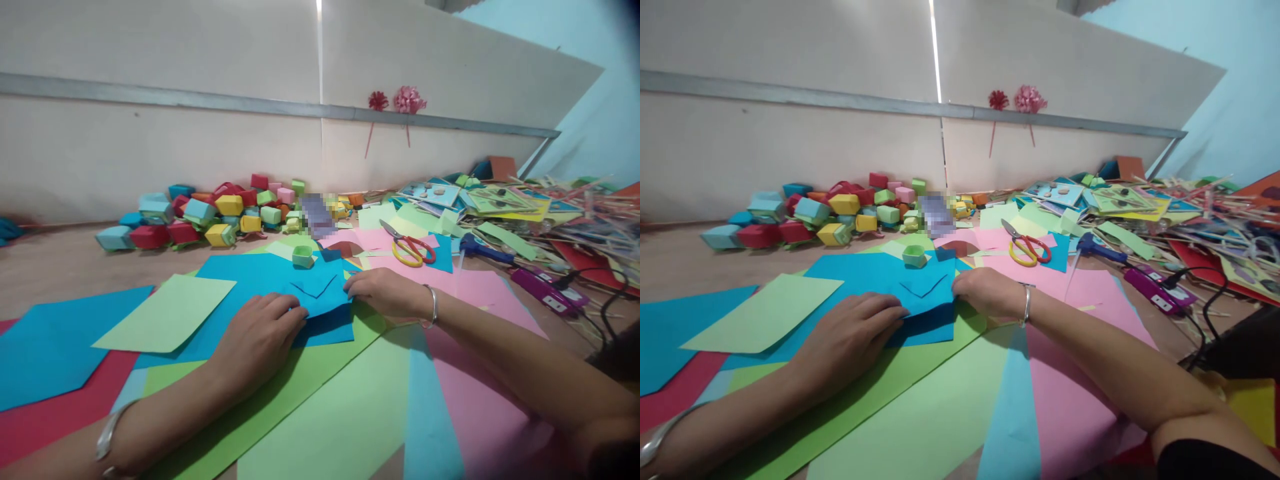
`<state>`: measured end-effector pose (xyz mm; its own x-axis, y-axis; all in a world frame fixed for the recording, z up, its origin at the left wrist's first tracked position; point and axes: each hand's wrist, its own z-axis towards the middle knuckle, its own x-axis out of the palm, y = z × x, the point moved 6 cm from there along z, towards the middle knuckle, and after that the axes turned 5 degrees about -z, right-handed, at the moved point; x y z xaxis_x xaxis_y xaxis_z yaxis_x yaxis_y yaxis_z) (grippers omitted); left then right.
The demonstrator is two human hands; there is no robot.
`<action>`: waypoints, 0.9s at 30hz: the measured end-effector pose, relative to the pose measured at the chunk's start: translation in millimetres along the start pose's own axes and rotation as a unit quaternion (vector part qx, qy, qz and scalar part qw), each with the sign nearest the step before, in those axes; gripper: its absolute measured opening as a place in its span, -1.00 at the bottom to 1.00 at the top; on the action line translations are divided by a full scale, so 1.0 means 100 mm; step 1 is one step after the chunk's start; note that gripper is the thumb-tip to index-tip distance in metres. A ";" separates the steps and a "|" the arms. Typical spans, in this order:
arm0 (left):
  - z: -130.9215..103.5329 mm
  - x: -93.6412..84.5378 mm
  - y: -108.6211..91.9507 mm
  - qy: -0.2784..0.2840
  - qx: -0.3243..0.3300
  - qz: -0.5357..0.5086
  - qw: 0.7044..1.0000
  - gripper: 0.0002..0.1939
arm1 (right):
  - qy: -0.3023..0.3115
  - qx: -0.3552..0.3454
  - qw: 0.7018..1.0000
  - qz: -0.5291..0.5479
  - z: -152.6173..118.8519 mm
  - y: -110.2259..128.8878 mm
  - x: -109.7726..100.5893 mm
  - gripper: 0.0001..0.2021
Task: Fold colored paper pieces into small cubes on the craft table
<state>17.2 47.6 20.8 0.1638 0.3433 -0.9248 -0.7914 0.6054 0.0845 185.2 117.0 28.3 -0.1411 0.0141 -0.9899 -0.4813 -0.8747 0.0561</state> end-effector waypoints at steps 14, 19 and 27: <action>-0.04 0.18 0.34 0.108 -0.238 -0.141 0.955 -0.62 | -0.044 0.165 0.984 0.046 0.11 0.05 0.21 -0.77; -0.04 0.14 0.29 0.110 -0.224 -0.085 0.965 -0.65 | -0.011 0.147 0.987 -0.061 0.15 0.06 0.29 -0.73; -0.01 0.14 0.25 0.107 -0.182 -0.023 0.977 -0.77 | -0.115 -0.102 0.976 -0.157 0.10 0.54 0.19 -0.73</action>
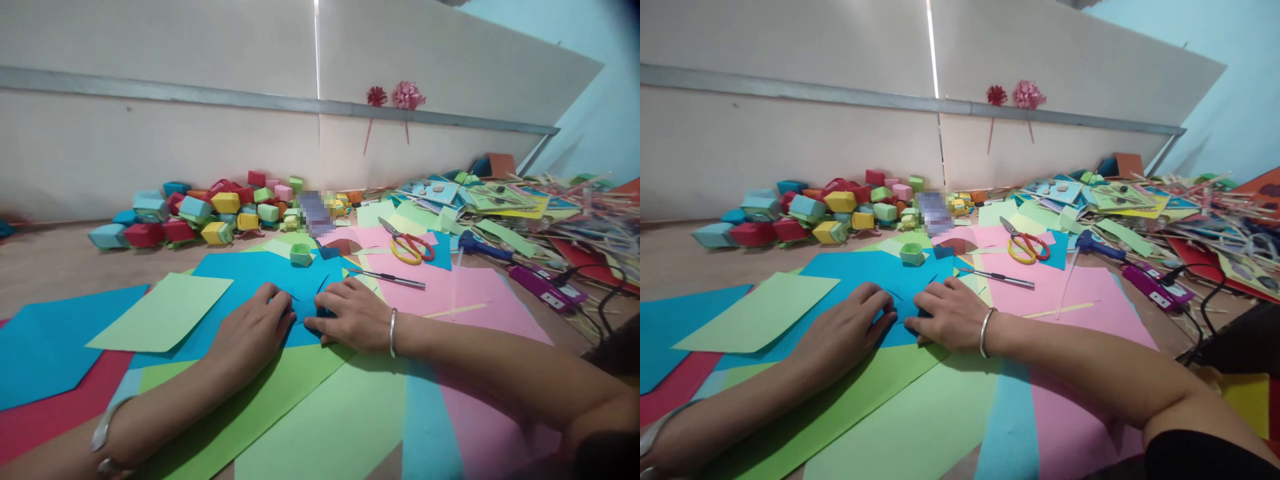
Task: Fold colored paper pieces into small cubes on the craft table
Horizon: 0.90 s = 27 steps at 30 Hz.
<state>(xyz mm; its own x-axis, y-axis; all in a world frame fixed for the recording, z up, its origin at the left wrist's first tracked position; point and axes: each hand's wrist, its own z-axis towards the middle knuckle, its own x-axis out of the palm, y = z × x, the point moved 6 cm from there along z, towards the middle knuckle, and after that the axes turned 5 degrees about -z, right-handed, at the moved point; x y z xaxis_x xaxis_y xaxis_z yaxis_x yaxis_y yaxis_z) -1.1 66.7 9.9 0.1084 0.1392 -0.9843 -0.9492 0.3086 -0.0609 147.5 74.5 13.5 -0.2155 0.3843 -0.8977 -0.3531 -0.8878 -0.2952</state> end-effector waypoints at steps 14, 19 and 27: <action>0.10 0.00 0.34 0.139 0.043 -0.078 0.986 -0.70 | 0.255 0.023 0.966 0.024 -0.15 -0.18 -0.14 -0.80; 0.15 -0.03 0.53 0.159 0.037 -0.106 0.981 -0.76 | 0.248 0.000 0.967 0.065 -0.20 -0.21 -0.16 -0.82; 0.06 -0.29 0.42 0.017 0.076 -0.104 0.991 -0.64 | 0.217 0.019 0.970 0.106 -0.23 -0.30 -0.19 -0.85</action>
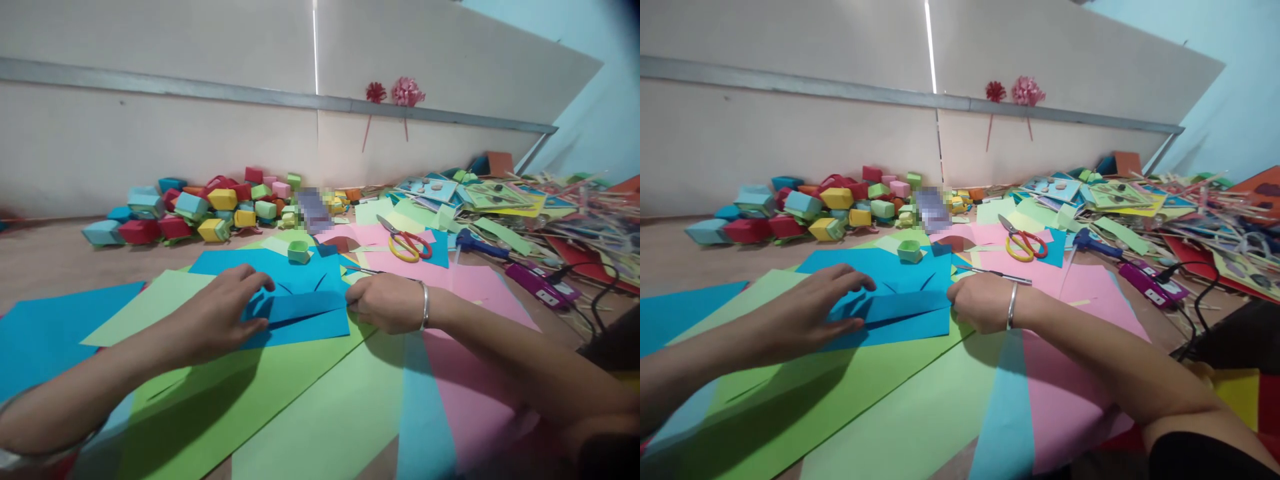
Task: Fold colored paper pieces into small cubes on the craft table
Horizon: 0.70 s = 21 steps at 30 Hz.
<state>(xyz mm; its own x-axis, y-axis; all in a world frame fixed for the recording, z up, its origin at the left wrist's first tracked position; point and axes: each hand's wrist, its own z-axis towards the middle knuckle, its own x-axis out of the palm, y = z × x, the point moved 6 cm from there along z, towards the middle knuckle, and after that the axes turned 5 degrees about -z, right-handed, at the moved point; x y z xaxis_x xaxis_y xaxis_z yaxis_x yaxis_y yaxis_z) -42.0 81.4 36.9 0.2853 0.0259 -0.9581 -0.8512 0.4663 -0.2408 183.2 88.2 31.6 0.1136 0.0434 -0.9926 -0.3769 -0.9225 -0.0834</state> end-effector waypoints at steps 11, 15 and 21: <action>0.00 0.11 -0.36 -0.128 0.076 -0.002 0.989 -0.68 | -0.252 0.042 0.965 0.063 -0.05 -0.35 -0.23 -0.70; -0.02 0.06 -0.43 -0.157 0.089 -0.040 0.983 -0.67 | -0.271 -0.034 0.962 -0.021 -0.01 -0.28 -0.14 -0.52; -0.05 0.05 -0.43 -0.189 0.064 -0.123 0.972 -0.73 | -0.302 -0.113 0.945 -0.059 0.02 0.01 -0.09 -0.77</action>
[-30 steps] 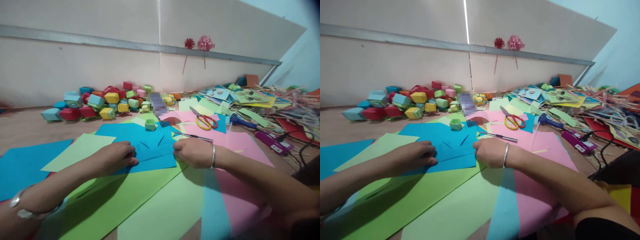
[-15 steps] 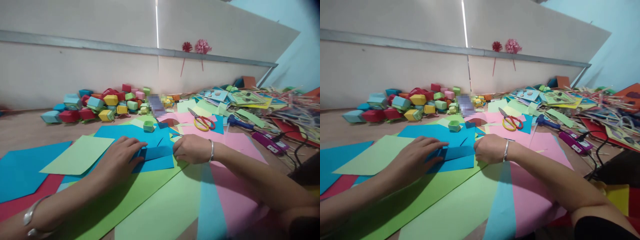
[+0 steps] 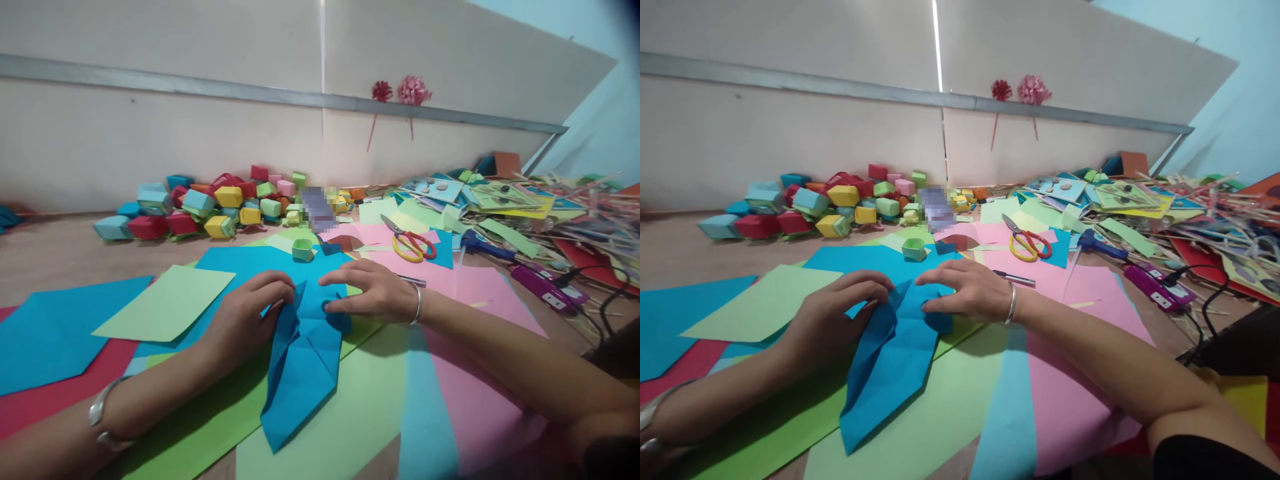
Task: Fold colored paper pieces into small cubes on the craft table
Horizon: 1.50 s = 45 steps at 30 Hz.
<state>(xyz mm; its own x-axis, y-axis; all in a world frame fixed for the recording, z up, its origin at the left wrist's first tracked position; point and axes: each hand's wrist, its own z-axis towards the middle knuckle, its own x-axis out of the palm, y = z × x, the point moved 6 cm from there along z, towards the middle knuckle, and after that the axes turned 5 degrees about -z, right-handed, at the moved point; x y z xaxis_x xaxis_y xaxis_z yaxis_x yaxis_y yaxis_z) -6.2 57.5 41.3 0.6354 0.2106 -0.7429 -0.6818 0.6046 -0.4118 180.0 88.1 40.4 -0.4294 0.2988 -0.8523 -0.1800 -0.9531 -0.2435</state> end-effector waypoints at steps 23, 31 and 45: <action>-0.22 0.26 -0.22 0.221 -0.073 0.079 0.969 -0.72 | 0.067 0.126 0.970 0.198 0.05 0.15 0.19 -0.78; -0.15 0.21 -0.04 0.257 -0.225 0.062 0.938 -0.63 | 0.087 0.353 0.894 0.261 -0.04 -0.04 0.33 -0.87; -0.20 0.22 -0.09 0.294 -0.237 0.118 0.919 -0.67 | 0.076 0.301 0.926 0.212 0.04 0.09 0.26 -0.61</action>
<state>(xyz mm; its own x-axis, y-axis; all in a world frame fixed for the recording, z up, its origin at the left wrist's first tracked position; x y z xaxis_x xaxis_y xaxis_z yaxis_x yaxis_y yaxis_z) 7.0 41.5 18.3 0.2398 -0.2423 -0.9401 -0.9448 0.1646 -0.2834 163.9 87.3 17.9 -0.4537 -0.1505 -0.8784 -0.5046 -0.7690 0.3924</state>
